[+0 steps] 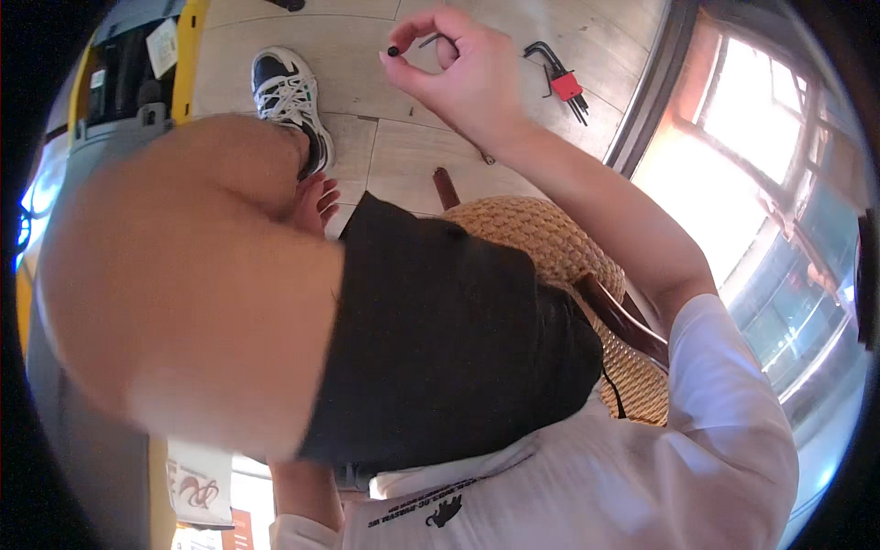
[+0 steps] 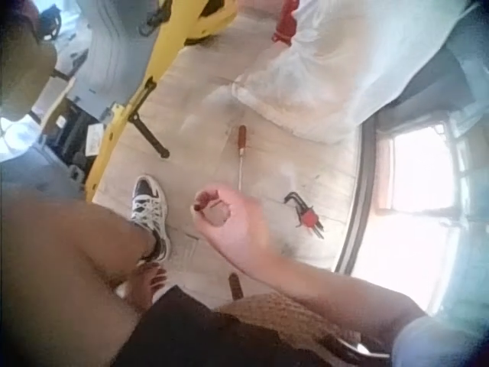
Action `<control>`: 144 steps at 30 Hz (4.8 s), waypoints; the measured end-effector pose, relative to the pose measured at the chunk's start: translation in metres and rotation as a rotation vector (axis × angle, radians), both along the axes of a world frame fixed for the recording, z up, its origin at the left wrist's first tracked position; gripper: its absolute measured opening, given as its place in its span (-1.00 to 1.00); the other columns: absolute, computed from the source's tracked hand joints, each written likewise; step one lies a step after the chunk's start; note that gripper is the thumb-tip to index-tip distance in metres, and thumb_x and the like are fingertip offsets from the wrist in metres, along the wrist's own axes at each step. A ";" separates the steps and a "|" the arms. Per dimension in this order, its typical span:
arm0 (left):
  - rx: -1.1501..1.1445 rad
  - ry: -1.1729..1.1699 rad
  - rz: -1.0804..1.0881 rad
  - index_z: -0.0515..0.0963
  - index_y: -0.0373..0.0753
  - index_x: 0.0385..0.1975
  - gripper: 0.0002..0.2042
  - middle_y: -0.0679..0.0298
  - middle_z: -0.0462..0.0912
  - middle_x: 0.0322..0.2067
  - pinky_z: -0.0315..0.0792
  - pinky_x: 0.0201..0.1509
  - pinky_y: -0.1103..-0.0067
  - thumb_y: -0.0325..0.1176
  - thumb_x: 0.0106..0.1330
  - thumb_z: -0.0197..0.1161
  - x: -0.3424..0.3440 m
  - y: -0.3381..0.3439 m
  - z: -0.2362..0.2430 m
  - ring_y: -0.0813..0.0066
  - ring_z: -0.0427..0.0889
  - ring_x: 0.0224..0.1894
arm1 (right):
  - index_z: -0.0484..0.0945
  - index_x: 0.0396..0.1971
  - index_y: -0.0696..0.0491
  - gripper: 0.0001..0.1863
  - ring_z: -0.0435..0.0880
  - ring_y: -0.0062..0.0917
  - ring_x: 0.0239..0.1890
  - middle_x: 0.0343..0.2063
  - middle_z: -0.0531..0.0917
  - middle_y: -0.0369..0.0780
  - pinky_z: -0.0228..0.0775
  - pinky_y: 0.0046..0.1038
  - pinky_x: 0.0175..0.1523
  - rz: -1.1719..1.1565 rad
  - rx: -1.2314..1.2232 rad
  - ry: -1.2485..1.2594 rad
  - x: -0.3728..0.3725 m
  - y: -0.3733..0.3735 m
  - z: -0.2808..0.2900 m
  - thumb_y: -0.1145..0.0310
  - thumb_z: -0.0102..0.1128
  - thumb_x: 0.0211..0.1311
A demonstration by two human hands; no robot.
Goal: Repair and disassemble parts of a yellow electric scooter using hand tools.
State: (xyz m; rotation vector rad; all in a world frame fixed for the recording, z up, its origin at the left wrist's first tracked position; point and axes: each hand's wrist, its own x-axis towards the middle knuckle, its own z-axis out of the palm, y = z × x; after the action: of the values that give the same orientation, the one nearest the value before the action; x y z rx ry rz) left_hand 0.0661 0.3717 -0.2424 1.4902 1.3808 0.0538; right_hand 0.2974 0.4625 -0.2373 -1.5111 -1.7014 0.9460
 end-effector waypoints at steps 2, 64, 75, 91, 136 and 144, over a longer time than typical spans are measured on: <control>0.126 0.077 0.064 0.43 -0.28 0.08 -0.59 0.13 0.62 -0.10 0.50 -0.12 0.54 -0.24 0.28 0.23 0.012 -0.008 0.001 0.42 0.62 -0.12 | 0.46 -0.37 0.13 -0.78 0.58 -0.64 -0.51 -0.54 0.59 -0.27 0.41 -0.59 -0.34 -0.079 -0.119 0.205 0.013 0.000 0.035 0.48 0.33 0.00; 1.077 0.194 0.843 0.56 -0.44 -0.11 -0.79 0.13 0.61 -0.36 0.51 -0.33 0.62 -0.57 0.39 -0.02 0.038 -0.100 0.182 0.46 0.58 -0.39 | 0.37 -0.11 0.16 -0.63 0.58 0.00 -0.29 -0.37 0.56 0.07 0.44 -0.06 -0.16 0.120 -0.290 -0.362 0.077 -0.075 -0.103 0.30 0.14 0.12; 0.726 -0.840 1.424 0.40 -0.39 0.04 -0.75 0.17 0.54 -0.23 0.56 -0.09 0.56 -0.55 0.38 0.07 0.043 -0.175 0.201 0.38 0.64 -0.23 | 0.47 -0.08 0.04 -0.74 0.57 -0.10 -0.31 -0.36 0.57 -0.06 0.41 -0.12 -0.24 0.491 0.478 -0.120 -0.038 -0.129 0.180 0.34 0.01 0.26; -0.032 -1.776 2.042 0.42 -0.23 -0.07 -0.82 0.24 0.55 -0.23 0.45 0.09 0.44 -0.46 0.37 0.10 -0.069 -0.229 0.164 0.40 0.56 -0.10 | 0.50 -0.12 0.13 -0.71 0.59 0.02 -0.27 -0.31 0.61 0.08 0.47 -0.09 -0.12 1.219 0.052 -0.292 -0.183 -0.214 0.237 0.32 0.06 0.19; 0.787 -0.901 2.253 0.30 -0.36 -0.05 -0.77 0.15 0.47 -0.18 0.43 0.16 0.40 -0.41 0.41 0.09 -0.640 -0.575 0.558 0.34 0.48 -0.04 | 0.24 0.19 0.06 -0.48 0.63 -0.11 -0.21 -0.25 0.61 0.00 0.45 -0.10 -0.17 1.765 -0.114 -0.158 -0.821 -0.467 0.584 0.35 0.06 0.21; 0.277 -1.008 1.699 0.37 -0.34 -0.17 -0.79 0.22 0.49 -0.22 0.36 0.17 0.49 -0.29 0.44 0.07 -0.777 -0.375 0.597 0.43 0.47 -0.06 | 0.13 0.28 0.00 -0.40 0.64 -0.12 -0.27 -0.30 0.61 -0.04 0.43 -0.12 -0.16 1.286 -0.140 -0.124 -0.867 -0.329 0.612 0.41 0.01 0.21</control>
State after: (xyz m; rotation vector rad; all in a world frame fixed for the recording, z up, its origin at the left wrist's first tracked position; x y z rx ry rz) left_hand -0.7104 -0.0033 0.3544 -0.0578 1.3227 1.7897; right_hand -0.5700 0.1339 0.3748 -0.3620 -2.7515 1.5871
